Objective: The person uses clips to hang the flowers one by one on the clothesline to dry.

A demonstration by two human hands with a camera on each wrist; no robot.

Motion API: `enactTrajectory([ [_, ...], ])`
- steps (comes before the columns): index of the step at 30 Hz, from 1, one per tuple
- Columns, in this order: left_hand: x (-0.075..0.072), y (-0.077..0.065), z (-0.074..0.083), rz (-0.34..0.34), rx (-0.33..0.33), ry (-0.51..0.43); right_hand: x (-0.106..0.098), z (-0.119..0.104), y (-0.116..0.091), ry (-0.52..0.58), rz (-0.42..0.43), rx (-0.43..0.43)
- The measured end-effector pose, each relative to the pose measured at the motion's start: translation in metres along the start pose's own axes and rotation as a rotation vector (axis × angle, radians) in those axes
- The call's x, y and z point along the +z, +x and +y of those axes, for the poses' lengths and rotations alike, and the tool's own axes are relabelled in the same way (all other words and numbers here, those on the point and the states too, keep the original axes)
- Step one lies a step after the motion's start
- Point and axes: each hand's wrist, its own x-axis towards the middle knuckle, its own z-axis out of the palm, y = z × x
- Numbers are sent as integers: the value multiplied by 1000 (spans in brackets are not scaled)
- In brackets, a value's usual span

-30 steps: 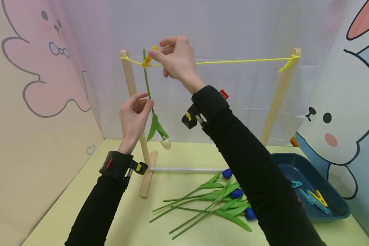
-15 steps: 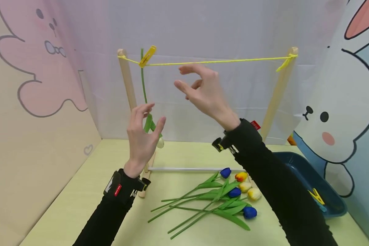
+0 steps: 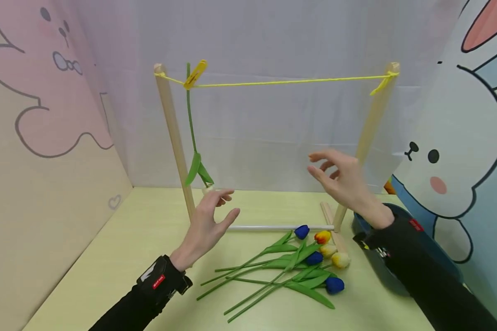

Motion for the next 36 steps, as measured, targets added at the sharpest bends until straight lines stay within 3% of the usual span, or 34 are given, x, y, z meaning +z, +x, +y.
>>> enactTrajectory([
  [2, 1, -7, -3, -26, -7, 23, -7, 33, -19, 13, -24, 55],
  [4, 2, -13, -5, -54, -22, 43, -6, 91, -45, 17, -23, 74],
  [5, 2, -16, -6, -67, -31, 51, -10, 107, -55, 38, -36, 95],
  [6, 3, -18, -7, -80, -41, 57, -10, 137, -68, -7, -29, 92],
  [9, 3, -25, -9, -110, -73, 64, -16, 184, -99, -149, -1, 135],
  [12, 4, -31, -11, -131, -103, 63, -29, 169, -109, -206, -3, 215],
  [16, 6, -39, -16, -155, -128, 71, -55, 89, -97, -173, -61, 322],
  [18, 6, -43, -19, -166, -133, 83, -65, 74, -97, -224, -98, 366],
  [20, 5, -46, -21, -176, -139, 86, -74, 79, -104, -241, -118, 395],
  [26, 1, -53, -26, -179, -167, 79, -91, 126, -136, -244, -160, 498],
  [29, 1, -56, -28, -178, -172, 83, -94, 122, -135, -305, -238, 519],
  [36, 4, -60, -28, -199, -195, 106, -92, 105, -116, -349, -451, 473],
])
